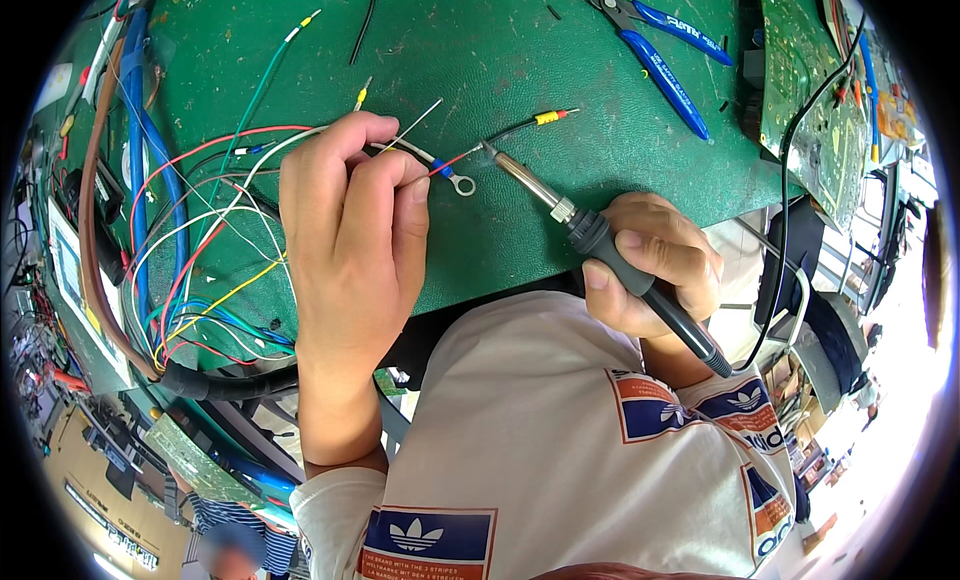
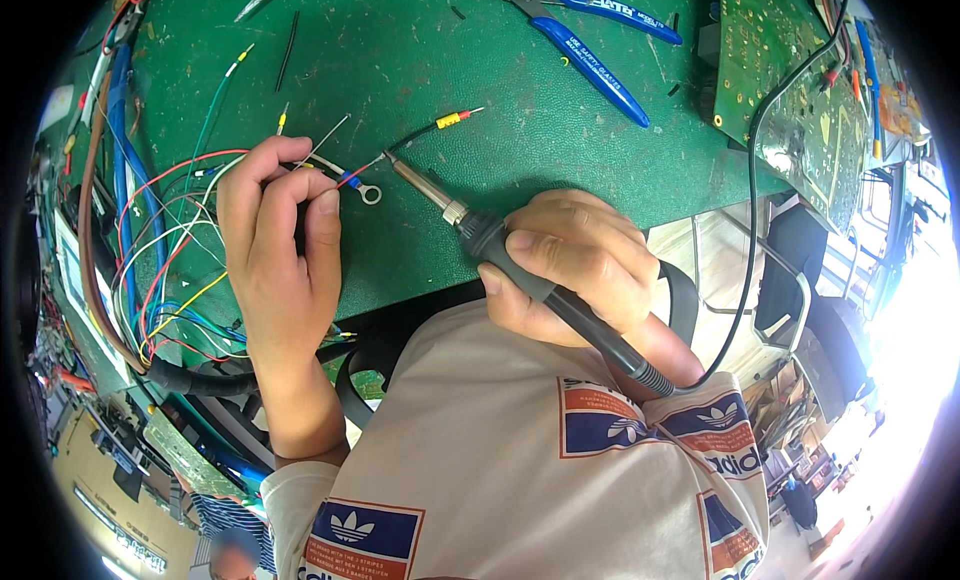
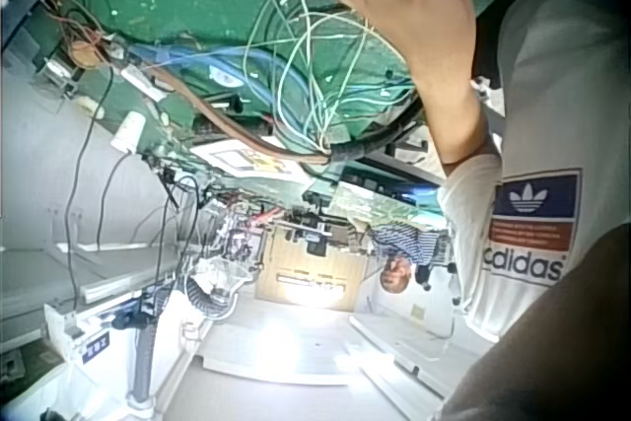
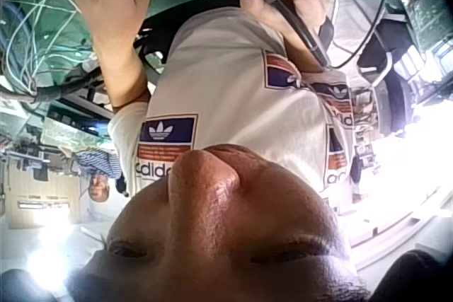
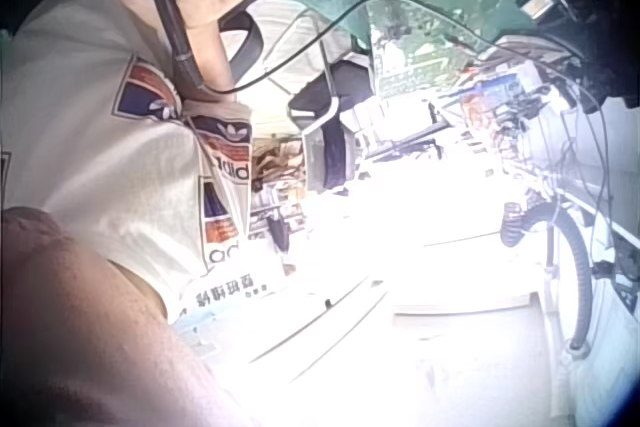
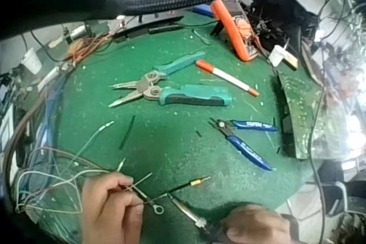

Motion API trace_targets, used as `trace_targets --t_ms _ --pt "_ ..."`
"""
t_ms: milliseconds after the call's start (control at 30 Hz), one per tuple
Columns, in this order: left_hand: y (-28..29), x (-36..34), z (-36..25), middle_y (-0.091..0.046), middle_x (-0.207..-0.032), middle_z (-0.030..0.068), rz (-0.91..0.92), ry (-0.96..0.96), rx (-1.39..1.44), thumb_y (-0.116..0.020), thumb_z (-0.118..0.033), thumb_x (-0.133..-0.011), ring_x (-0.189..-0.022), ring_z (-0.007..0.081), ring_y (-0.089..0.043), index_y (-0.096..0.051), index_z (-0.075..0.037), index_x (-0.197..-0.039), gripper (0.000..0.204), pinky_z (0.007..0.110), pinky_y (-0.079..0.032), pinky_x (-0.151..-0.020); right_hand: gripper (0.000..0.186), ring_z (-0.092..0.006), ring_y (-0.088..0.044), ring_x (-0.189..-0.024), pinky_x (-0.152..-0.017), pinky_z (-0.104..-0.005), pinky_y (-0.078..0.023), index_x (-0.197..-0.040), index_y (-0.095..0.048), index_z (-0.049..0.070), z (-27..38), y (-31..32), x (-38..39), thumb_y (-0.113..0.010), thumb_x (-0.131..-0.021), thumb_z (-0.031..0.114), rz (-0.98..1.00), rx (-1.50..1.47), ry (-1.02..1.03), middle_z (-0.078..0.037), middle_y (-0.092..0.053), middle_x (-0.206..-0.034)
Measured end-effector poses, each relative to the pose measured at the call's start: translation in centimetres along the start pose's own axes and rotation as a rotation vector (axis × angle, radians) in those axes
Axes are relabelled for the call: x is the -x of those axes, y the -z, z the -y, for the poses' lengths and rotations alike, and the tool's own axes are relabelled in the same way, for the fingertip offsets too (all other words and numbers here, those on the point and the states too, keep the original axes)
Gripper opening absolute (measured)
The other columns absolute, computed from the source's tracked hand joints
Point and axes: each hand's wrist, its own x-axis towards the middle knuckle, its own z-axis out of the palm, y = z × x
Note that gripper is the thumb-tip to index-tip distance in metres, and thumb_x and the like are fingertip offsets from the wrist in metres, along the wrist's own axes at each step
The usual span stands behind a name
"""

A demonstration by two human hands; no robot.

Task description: The person twists together wires and then uses a soldering iron and solder wire to join them on a repair bench.

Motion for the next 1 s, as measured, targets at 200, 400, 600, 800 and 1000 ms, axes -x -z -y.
trace_targets --t_ms 200,400,600,800,1000 --pt "-0.03 -0.05 0.02 -0.06 -0.118 0.0106 -0.004 -0.011 -0.009 -0.074 0.006 -0.079 -0.1 0.0308 -0.058 -0.063 -0.004 -0.097 0.022 0.04 -0.047 -0.083 0.038 -0.0276 -0.067 -0.058 -0.055 -0.0377 -0.057 -0.097 -0.061 -0.003 -0.06 -0.06 0.12 -0.084 -0.067 0.0 -0.016 -0.013 0.002 -0.017 -0.066 -0.073" --pt "0.06 -0.11 -0.03 -0.059 -0.118 0.011 0.0 -0.009 -0.006 -0.073 0.006 -0.08 -0.1 0.031 -0.058 -0.063 -0.003 -0.097 0.022 0.041 -0.047 -0.084 0.038 -0.0276 -0.068 -0.058 -0.055 -0.0375 -0.058 -0.098 -0.061 -0.002 0.03 0.0 0.13 -0.083 -0.067 0.001 -0.014 -0.01 -0.005 -0.017 -0.067 -0.073" --pt "-0.01 -0.07 -0.02 -0.059 -0.118 0.0109 -0.002 -0.01 -0.007 -0.073 0.006 -0.08 -0.1 0.0308 -0.058 -0.063 -0.003 -0.098 0.022 0.041 -0.047 -0.084 0.037 -0.0274 -0.068 -0.059 -0.057 -0.0375 -0.058 -0.098 -0.062 -0.002 0.01 -0.04 0.3 -0.082 -0.067 0.001 -0.024 -0.008 -0.007 -0.017 -0.067 -0.073" --pt "0.0 -0.05 0.04 -0.06 -0.117 0.0107 -0.003 -0.007 0.004 -0.073 0.006 -0.081 -0.099 0.0305 -0.058 -0.063 -0.003 -0.098 0.022 0.04 -0.047 -0.083 0.037 -0.0277 -0.068 -0.059 -0.057 -0.038 -0.058 -0.098 -0.061 -0.001 0.04 -0.08 0.31 -0.082 -0.068 0.001 -0.03 0.008 0.001 -0.017 -0.068 -0.074" --pt "0.33 -0.03 -0.27 -0.062 -0.122 0.0123 0.041 0.042 -0.008 -0.068 0.0 -0.091 -0.106 0.0302 -0.059 -0.064 -0.001 -0.095 0.006 0.039 -0.049 -0.089 0.038 -0.0293 -0.068 -0.061 -0.056 -0.0398 -0.058 -0.1 -0.059 -0.002 -0.05 0.49 0.54 -0.082 -0.069 0.001 0.005 -0.021 0.017 -0.016 -0.066 -0.076"
